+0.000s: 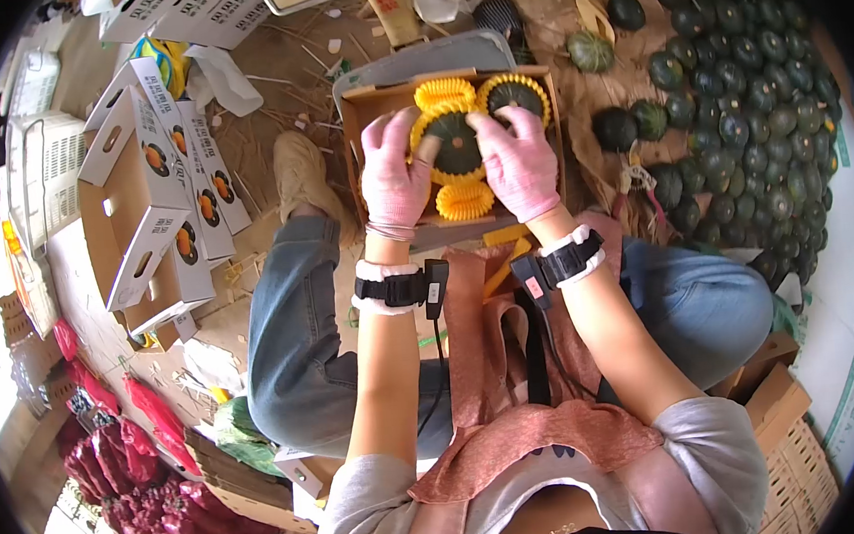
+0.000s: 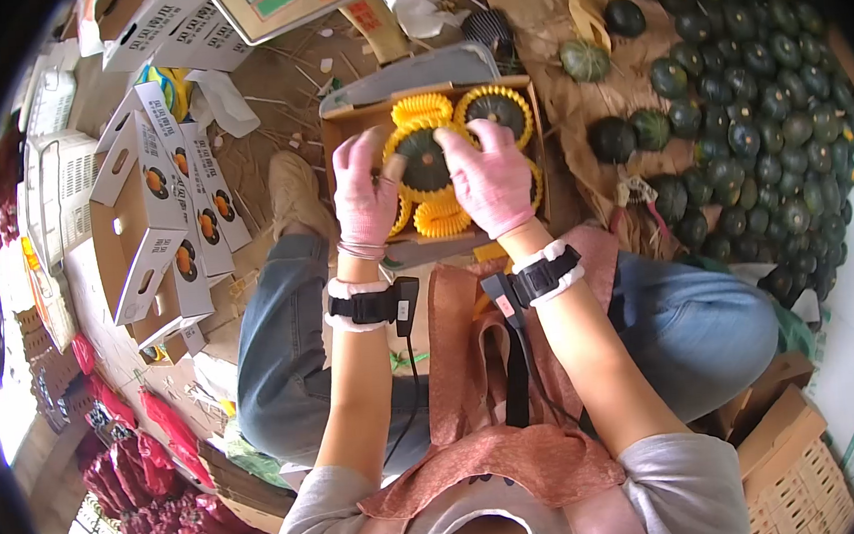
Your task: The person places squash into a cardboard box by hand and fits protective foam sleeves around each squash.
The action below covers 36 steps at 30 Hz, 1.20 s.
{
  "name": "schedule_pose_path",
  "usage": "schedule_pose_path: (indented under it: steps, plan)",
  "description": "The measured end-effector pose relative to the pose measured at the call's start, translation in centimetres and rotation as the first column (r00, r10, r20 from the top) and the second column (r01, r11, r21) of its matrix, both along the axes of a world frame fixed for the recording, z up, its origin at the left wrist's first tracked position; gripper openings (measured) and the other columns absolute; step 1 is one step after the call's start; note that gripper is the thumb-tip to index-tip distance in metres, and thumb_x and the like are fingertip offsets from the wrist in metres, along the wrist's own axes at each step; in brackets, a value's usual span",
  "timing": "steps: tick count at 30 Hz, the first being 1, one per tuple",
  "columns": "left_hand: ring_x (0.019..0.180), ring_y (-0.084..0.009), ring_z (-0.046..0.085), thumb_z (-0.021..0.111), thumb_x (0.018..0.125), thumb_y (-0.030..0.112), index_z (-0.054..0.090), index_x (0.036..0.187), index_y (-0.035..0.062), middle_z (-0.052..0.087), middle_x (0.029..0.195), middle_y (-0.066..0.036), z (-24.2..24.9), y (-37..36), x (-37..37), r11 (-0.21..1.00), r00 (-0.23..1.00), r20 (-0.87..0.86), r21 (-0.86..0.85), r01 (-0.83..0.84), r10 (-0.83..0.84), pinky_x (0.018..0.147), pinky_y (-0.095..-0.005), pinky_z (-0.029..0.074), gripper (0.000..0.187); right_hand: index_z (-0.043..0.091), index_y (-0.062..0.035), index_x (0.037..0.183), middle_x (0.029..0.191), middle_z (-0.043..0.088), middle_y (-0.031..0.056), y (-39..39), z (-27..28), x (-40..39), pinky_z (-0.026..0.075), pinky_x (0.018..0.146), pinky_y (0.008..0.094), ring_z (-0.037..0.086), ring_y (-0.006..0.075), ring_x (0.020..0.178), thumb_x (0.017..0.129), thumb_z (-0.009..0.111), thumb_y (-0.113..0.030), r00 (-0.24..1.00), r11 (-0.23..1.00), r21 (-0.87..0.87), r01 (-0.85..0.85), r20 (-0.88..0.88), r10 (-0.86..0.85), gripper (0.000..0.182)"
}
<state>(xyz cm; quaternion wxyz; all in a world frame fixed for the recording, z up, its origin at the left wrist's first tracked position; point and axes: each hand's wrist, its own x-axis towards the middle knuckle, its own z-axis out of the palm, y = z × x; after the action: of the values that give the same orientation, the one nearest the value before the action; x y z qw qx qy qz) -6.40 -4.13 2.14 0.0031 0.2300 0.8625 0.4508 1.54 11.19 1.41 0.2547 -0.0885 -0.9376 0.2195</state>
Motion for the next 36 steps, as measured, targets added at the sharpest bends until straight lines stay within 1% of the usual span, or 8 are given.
schedule_pose_path:
  steps: [4, 15, 18, 20, 23, 27, 31, 36]
  plan:
    - [0.109, -0.0339, 0.051, 0.078, 0.066, 0.030, 0.053, 0.123, 0.0085, 0.050, 0.122, -0.018, 0.1, -0.1, 0.9, 0.940, 0.979, 0.061, -0.274, 0.203, -0.193, 0.090, -0.0381, 0.045, 0.066, 0.052, -0.0228, 0.123, 0.105, 0.051, 0.0118, -2.1, 0.3, 0.9, 0.051, 0.071, 0.0407, 0.056, 0.0328, 0.090, 0.074, 0.058, 0.000, 0.931, 0.972, -0.155, 0.178, 0.346, -0.116, 0.055]
    - [0.114, -0.0349, 0.048, 0.083, 0.057, 0.026, 0.048, 0.128, 0.0073, 0.048, 0.125, -0.017, -0.5, -0.2, 0.8, 0.944, 0.973, 0.127, -0.248, 0.218, -0.191, 0.095, -0.0385, 0.043, 0.082, 0.045, -0.0202, 0.131, 0.107, 0.049, 0.0151, -1.2, -3.3, 1.5, 0.049, 0.077, 0.0402, 0.056, 0.0375, 0.089, 0.077, 0.048, 0.009, 0.983, 0.869, -0.490, 0.067, 0.183, 0.027, 0.061]
    - [0.120, -0.0310, 0.043, 0.078, 0.066, 0.029, 0.039, 0.134, 0.0058, 0.043, 0.133, -0.015, -0.3, -0.8, 1.7, 0.911, 0.878, 0.387, 0.396, 0.119, -0.283, 0.101, -0.0366, 0.036, 0.082, 0.032, -0.0116, 0.138, 0.106, 0.051, 0.0204, -0.4, -1.0, 1.1, 0.049, 0.077, 0.0376, 0.058, 0.0330, 0.089, 0.079, 0.064, -0.022, 0.954, 0.799, -0.590, 0.115, 0.290, 0.077, 0.068]
    - [0.124, -0.0275, 0.040, 0.059, 0.077, 0.048, 0.036, 0.135, 0.0057, 0.042, 0.135, -0.014, 1.2, -0.4, 2.8, 0.805, 0.812, 0.509, 0.587, -0.086, -0.285, 0.102, -0.0356, 0.033, 0.076, 0.011, 0.0009, 0.142, 0.111, 0.046, 0.0297, -1.3, 3.5, 0.4, 0.047, 0.083, 0.0394, 0.054, 0.0374, 0.097, 0.061, 0.074, -0.059, 0.930, 0.832, -0.539, 0.128, 0.356, 0.087, 0.119]
    - [0.122, -0.0232, 0.043, 0.030, 0.091, 0.061, 0.042, 0.131, 0.0039, 0.051, 0.126, -0.014, 3.1, -1.7, 3.7, 0.597, 0.756, 0.546, 0.758, -0.262, -0.361, 0.098, -0.0346, 0.036, 0.071, 0.027, -0.0166, 0.138, 0.110, 0.046, 0.0263, -2.9, 4.5, -1.4, 0.044, 0.089, 0.0411, 0.051, 0.0412, 0.103, 0.053, 0.080, -0.044, 0.941, 0.847, -0.508, 0.154, 0.337, 0.031, 0.104]
    - [0.101, -0.0275, 0.056, 0.051, 0.093, 0.032, 0.049, 0.124, 0.0021, 0.055, 0.120, -0.015, -0.4, -5.1, 2.4, 0.871, 0.893, 0.144, 0.201, -0.448, 0.426, 0.090, -0.0389, 0.042, 0.044, 0.042, -0.0232, 0.125, 0.108, 0.047, 0.0223, -6.0, 4.9, -5.8, 0.040, 0.081, 0.0497, 0.051, 0.0383, 0.098, 0.049, 0.081, -0.035, 0.966, 0.948, -0.297, 0.116, 0.257, -0.038, 0.086]
    - [0.102, -0.0361, 0.055, 0.047, 0.093, 0.019, 0.050, 0.124, 0.0047, 0.058, 0.111, -0.020, -5.7, -6.7, 3.3, 0.825, 0.878, 0.078, -0.390, -0.410, 0.473, 0.088, -0.0379, 0.044, 0.035, 0.041, -0.0243, 0.125, 0.117, 0.043, 0.0234, -8.8, 0.4, -9.5, 0.034, 0.082, 0.0506, 0.045, 0.0395, 0.105, 0.046, 0.082, -0.034, 0.994, 0.993, -0.076, 0.091, 0.063, -0.086, 0.089]
    - [0.096, -0.0375, 0.054, 0.046, 0.093, 0.021, 0.050, 0.125, 0.0089, 0.058, 0.106, -0.020, -7.3, -6.2, 3.5, 0.843, 0.808, 0.241, -0.151, -0.516, 0.538, 0.083, -0.0429, 0.044, 0.034, 0.045, -0.0279, 0.120, 0.115, 0.040, 0.0179, -10.2, -2.7, -7.8, 0.032, 0.082, 0.0489, 0.044, 0.0369, 0.102, 0.049, 0.079, -0.039, 0.944, 0.995, 0.068, 0.072, 0.316, -0.090, 0.080]
